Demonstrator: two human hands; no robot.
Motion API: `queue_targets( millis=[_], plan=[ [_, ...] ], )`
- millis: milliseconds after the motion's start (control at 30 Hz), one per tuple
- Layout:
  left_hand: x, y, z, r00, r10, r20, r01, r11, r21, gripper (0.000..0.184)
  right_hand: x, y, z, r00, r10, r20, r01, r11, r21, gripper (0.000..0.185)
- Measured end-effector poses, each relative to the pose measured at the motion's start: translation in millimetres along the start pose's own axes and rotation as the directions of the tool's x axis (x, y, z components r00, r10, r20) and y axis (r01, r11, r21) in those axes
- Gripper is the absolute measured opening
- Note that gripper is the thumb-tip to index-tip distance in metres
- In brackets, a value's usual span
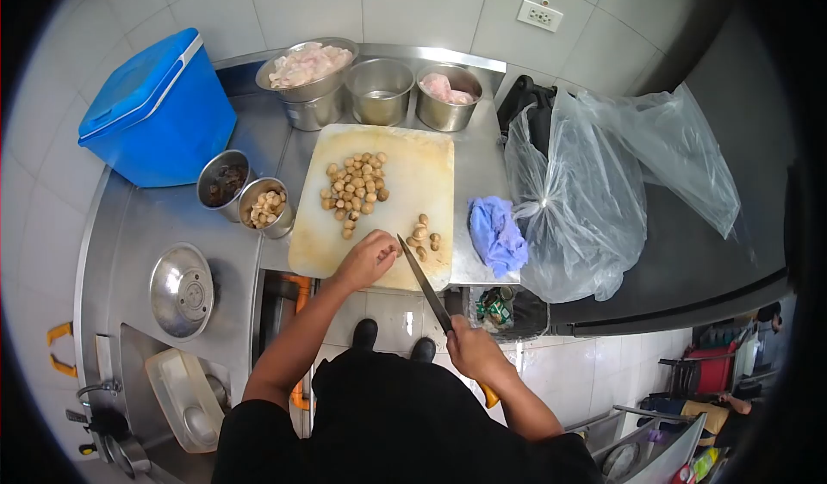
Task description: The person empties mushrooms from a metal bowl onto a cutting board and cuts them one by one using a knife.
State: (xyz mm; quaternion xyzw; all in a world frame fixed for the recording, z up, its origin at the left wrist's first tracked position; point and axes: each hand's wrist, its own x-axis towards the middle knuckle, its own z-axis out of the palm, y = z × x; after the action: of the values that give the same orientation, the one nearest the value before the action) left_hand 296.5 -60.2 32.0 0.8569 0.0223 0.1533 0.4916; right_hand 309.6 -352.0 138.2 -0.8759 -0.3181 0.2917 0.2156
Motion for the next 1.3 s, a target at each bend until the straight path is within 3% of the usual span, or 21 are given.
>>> queue_targets(
  millis=[400,1033,1233,1300],
  plan=[
    [5.8,-3.2,-3.7,0.998,0.039,0.055,-0.04,0.999,0.011,0.014,-8.2,-8.6,1.6,1.0,0.016,0.0,-0.016,0.999,-0.045,0.021],
    [5.5,-2.8,1.6,0.998,0.054,-0.028,-0.055,0.999,-0.005,0.009,13.5,-16.1,0.6,0.998,-0.058,0.033,0.059,0.998,-0.022,0.021],
    [5.3,-3.6,2.2,0.998,0.052,-0.038,-0.053,0.998,-0.02,0.009,22.4,-20.4,5.1,0.999,0.001,0.043,0.001,0.998,-0.058,0.021],
    [4.4,-4.6,2.3,0.998,0.052,-0.042,-0.054,0.998,-0.03,0.009,14.3,-16.1,1.9,0.993,0.025,0.119,-0.011,0.993,-0.118,0.021]
  ],
)
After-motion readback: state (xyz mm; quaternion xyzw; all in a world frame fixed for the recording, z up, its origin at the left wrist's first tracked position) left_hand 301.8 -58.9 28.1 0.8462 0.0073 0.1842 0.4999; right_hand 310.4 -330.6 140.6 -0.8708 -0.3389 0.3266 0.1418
